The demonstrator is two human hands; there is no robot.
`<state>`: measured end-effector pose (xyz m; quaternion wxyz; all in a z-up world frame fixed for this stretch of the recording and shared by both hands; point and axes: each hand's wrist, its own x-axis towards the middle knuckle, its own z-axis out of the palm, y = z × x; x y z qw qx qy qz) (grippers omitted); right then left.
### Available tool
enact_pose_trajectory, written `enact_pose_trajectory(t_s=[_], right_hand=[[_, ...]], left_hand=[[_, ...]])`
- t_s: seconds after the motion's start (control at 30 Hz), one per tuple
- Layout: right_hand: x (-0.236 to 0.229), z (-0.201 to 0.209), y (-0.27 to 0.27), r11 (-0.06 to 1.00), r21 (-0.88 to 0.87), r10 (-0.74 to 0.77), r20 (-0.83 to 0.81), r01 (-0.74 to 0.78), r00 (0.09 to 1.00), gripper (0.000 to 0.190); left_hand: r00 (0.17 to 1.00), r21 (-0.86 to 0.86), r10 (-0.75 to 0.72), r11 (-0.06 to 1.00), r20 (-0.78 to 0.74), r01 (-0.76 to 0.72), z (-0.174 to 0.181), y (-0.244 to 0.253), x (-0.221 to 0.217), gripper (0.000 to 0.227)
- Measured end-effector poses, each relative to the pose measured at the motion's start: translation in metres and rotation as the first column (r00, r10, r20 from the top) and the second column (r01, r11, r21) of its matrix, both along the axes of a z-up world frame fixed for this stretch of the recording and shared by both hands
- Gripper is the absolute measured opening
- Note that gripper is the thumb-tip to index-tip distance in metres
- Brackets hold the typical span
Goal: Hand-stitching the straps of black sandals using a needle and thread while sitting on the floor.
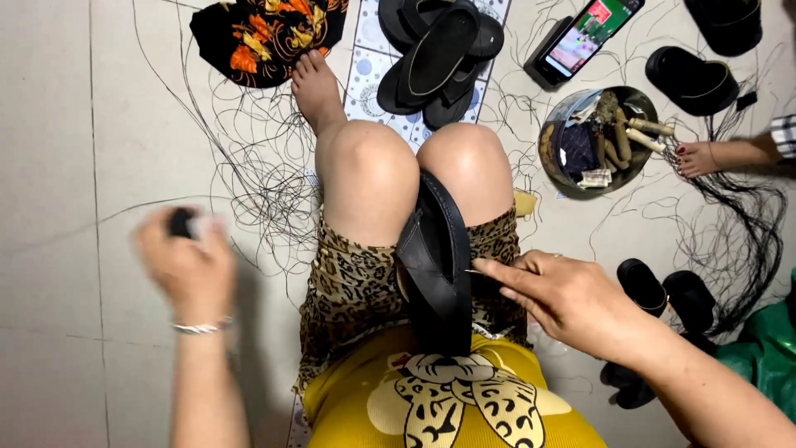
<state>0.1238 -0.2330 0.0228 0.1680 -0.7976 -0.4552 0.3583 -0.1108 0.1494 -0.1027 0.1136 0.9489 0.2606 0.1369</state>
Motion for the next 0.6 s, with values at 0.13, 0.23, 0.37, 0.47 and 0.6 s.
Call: enact_pose_trajectory(t_s=[0.13,0.23,0.37,0.47,0.6], right_hand=[[0.001,0.002,0.010,1.000,-0.011,0.006,-0.004,-0.006,1.000,0.049],[0.004,0.002,0.010,0.998,-0.046,0.036,0.004,-0.036,0.999,0.052],[0.008,0.002,0.010,0.984,-0.164,0.066,0.007,-0.064,0.998,0.059],[0.004,0.007,0.015,0.973,-0.214,0.107,0.069,-0.090,0.992,0.060],[0.001,0.002,0.035,0.960,-0.247,0.151,0.075,-0.129,0.986,0.036]], left_hand=[[0.877,-0.574,-0.212,0.686,0.431,0.447,0.077,-0.105,0.073,0.032],[0.641,-0.738,-0.575,0.093,0.509,0.669,0.085,-0.141,0.087,0.026],[0.473,-0.153,-0.698,0.470,0.538,0.869,0.078,-0.155,0.090,0.009],[0.558,-0.335,-0.583,0.452,0.591,0.827,0.071,-0.163,0.081,0.016],[0.618,-0.432,-0.463,0.449,0.636,0.782,0.061,-0.171,0.078,0.017]])
